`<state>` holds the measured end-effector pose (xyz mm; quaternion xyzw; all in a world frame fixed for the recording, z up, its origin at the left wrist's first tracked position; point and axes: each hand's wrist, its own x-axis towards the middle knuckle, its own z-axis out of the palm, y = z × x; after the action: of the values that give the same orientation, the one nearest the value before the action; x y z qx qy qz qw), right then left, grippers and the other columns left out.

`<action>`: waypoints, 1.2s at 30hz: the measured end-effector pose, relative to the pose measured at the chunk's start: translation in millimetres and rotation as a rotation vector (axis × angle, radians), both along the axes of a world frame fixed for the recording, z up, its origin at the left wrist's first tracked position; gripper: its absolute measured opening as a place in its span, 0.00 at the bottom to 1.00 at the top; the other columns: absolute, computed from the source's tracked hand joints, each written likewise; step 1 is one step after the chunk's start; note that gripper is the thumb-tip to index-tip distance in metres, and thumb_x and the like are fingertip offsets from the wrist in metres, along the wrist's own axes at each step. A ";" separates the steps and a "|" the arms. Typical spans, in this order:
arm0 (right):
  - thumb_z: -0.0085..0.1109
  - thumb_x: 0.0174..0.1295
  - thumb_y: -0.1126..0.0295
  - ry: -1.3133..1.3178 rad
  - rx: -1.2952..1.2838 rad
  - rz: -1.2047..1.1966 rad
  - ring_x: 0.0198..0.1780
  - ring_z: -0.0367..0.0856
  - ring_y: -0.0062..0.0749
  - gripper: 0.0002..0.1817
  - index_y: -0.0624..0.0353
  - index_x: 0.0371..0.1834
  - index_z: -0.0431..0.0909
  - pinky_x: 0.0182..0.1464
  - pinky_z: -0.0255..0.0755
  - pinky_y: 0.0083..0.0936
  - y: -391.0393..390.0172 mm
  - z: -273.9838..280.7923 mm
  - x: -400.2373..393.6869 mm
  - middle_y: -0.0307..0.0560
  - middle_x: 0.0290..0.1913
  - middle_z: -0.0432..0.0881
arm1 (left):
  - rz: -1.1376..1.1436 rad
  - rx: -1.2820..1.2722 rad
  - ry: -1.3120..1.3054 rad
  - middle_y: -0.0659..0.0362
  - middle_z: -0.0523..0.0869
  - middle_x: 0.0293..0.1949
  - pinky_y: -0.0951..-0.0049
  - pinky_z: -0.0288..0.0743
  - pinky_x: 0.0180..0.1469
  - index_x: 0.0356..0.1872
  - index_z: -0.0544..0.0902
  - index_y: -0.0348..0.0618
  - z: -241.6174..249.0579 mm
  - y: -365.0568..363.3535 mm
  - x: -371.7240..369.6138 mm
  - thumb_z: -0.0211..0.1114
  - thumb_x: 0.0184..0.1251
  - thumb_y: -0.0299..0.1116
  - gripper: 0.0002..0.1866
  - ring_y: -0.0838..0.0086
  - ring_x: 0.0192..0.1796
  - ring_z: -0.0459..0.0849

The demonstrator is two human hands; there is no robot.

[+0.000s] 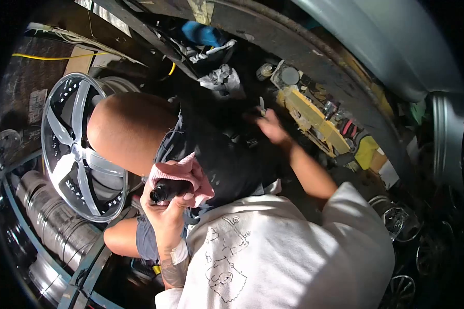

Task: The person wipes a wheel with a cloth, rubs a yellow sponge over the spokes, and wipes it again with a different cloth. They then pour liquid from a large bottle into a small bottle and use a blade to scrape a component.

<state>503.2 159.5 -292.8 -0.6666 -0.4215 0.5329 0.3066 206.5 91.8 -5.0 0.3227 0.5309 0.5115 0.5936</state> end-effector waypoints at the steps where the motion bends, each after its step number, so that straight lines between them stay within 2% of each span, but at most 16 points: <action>1: 0.71 0.70 0.59 0.266 -0.253 0.024 0.23 0.70 0.14 0.14 0.53 0.52 0.84 0.26 0.63 0.20 13.0 86.9 -1.2 0.35 0.39 0.85 | 0.025 -0.029 -0.024 0.55 0.90 0.49 0.75 0.84 0.53 0.58 0.82 0.31 -2.9 -3.6 -0.6 0.80 0.63 0.23 0.24 0.75 0.46 0.89; 2: 0.71 0.71 0.62 0.397 -0.231 -0.029 0.20 0.59 0.06 0.12 0.53 0.51 0.83 0.23 0.49 0.15 11.2 115.8 -4.2 0.34 0.37 0.83 | -0.004 0.025 0.010 0.56 0.90 0.49 0.74 0.84 0.55 0.58 0.83 0.31 -7.2 -0.1 0.6 0.78 0.64 0.20 0.22 0.75 0.48 0.89; 5: 0.67 0.73 0.66 0.615 -0.118 -0.051 0.19 0.58 0.07 0.13 0.56 0.56 0.81 0.22 0.51 0.13 8.0 166.0 -5.3 0.37 0.40 0.83 | -0.075 -0.021 -0.038 0.57 0.90 0.50 0.73 0.82 0.58 0.58 0.83 0.31 -10.4 3.6 1.3 0.78 0.62 0.19 0.23 0.76 0.50 0.88; 10: 0.61 0.76 0.69 0.828 -0.099 -0.040 0.19 0.58 0.05 0.15 0.58 0.62 0.78 0.22 0.52 0.10 6.6 192.4 -17.9 0.42 0.49 0.84 | -0.152 -0.073 0.010 0.58 0.90 0.49 0.75 0.80 0.57 0.57 0.85 0.31 -18.8 10.4 -4.3 0.78 0.60 0.17 0.22 0.79 0.50 0.86; 16: 0.57 0.75 0.69 0.917 -0.128 0.047 0.18 0.59 0.05 0.19 0.63 0.66 0.76 0.22 0.54 0.08 7.9 206.7 -32.5 0.45 0.53 0.85 | -0.179 -0.039 -0.039 0.54 0.90 0.53 0.74 0.81 0.58 0.60 0.83 0.30 -21.1 16.3 -7.1 0.78 0.61 0.17 0.25 0.76 0.53 0.87; 20: 0.57 0.74 0.67 0.806 -0.085 0.078 0.19 0.60 0.05 0.21 0.63 0.67 0.77 0.22 0.53 0.10 13.1 206.0 -37.1 0.44 0.53 0.85 | -0.152 -0.066 0.004 0.52 0.90 0.55 0.73 0.81 0.60 0.58 0.83 0.29 -19.8 13.6 -7.3 0.77 0.60 0.16 0.24 0.75 0.54 0.87; 21: 0.58 0.74 0.66 0.719 -0.052 0.067 0.18 0.57 0.05 0.22 0.63 0.68 0.77 0.22 0.48 0.11 14.7 197.7 -33.8 0.45 0.53 0.85 | -0.163 -0.038 0.050 0.50 0.90 0.54 0.72 0.81 0.60 0.54 0.84 0.28 -17.7 13.3 -8.7 0.74 0.59 0.14 0.20 0.70 0.54 0.88; 22: 0.60 0.73 0.64 0.602 -0.038 0.095 0.25 0.72 0.13 0.20 0.62 0.64 0.81 0.31 0.66 0.14 19.0 195.0 -25.1 0.44 0.52 0.86 | -0.178 -0.061 0.010 0.48 0.89 0.52 0.67 0.83 0.58 0.51 0.84 0.27 -7.4 16.9 -8.4 0.74 0.58 0.17 0.18 0.66 0.51 0.89; 24: 0.63 0.71 0.63 0.092 0.362 0.234 0.44 0.84 0.25 0.18 0.62 0.58 0.84 0.53 0.77 0.26 26.1 163.9 -14.6 0.44 0.52 0.87 | -0.163 -0.095 -0.105 0.42 0.88 0.48 0.59 0.85 0.54 0.46 0.82 0.27 4.6 19.3 -9.6 0.75 0.57 0.23 0.18 0.59 0.45 0.90; 26: 0.66 0.70 0.62 -0.009 0.185 0.204 0.60 0.82 0.32 0.16 0.61 0.54 0.86 0.69 0.70 0.35 22.5 142.9 2.2 0.44 0.52 0.88 | -0.130 -0.047 -0.009 0.39 0.87 0.47 0.56 0.87 0.48 0.49 0.80 0.27 -1.4 13.5 -24.5 0.79 0.54 0.32 0.25 0.60 0.42 0.90; 27: 0.69 0.69 0.62 -0.121 0.208 0.218 0.54 0.84 0.28 0.16 0.61 0.53 0.85 0.62 0.74 0.31 17.1 111.3 13.9 0.44 0.48 0.88 | -0.101 0.038 0.037 0.38 0.87 0.46 0.59 0.87 0.47 0.52 0.78 0.27 2.8 14.5 -27.4 0.81 0.52 0.36 0.31 0.59 0.42 0.90; 28: 0.71 0.67 0.60 -0.143 0.162 0.230 0.53 0.86 0.30 0.17 0.61 0.52 0.86 0.60 0.75 0.31 13.1 97.3 24.7 0.46 0.47 0.89 | -0.124 -0.071 0.083 0.38 0.87 0.46 0.62 0.86 0.44 0.55 0.77 0.28 19.7 16.2 -32.5 0.81 0.53 0.37 0.33 0.59 0.40 0.89; 30: 0.74 0.64 0.57 -0.183 0.074 0.254 0.50 0.88 0.33 0.20 0.61 0.50 0.86 0.57 0.77 0.32 2.2 76.0 45.8 0.49 0.45 0.91 | -0.191 0.004 0.129 0.38 0.87 0.50 0.59 0.84 0.50 0.63 0.74 0.30 23.0 14.4 -55.9 0.82 0.53 0.44 0.41 0.58 0.43 0.88; 32: 0.73 0.65 0.56 -0.044 0.066 0.130 0.49 0.88 0.41 0.20 0.62 0.48 0.86 0.56 0.77 0.36 -18.3 43.2 55.3 0.54 0.44 0.90 | -0.015 0.167 0.325 0.39 0.84 0.57 0.56 0.80 0.58 0.71 0.68 0.33 19.6 7.4 -59.2 0.80 0.56 0.47 0.47 0.56 0.51 0.86; 34: 0.71 0.65 0.58 -0.401 0.432 0.085 0.50 0.88 0.49 0.18 0.60 0.49 0.86 0.55 0.78 0.40 -42.2 -37.3 63.9 0.57 0.46 0.90 | 0.127 0.222 0.316 0.40 0.81 0.64 0.53 0.75 0.67 0.77 0.64 0.36 15.1 -1.6 -73.9 0.79 0.60 0.48 0.49 0.55 0.59 0.84; 36: 0.71 0.67 0.61 -0.365 0.261 0.204 0.52 0.89 0.44 0.18 0.61 0.54 0.85 0.57 0.81 0.38 -56.9 -60.6 66.5 0.54 0.47 0.90 | 0.180 0.215 0.195 0.40 0.79 0.68 0.50 0.70 0.74 0.80 0.61 0.37 16.9 -7.9 -89.4 0.77 0.63 0.46 0.49 0.54 0.65 0.82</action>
<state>569.7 102.7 -353.4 -0.6606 -0.6004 0.3726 0.2536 117.2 83.9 11.9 0.3834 0.5551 0.5828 0.4531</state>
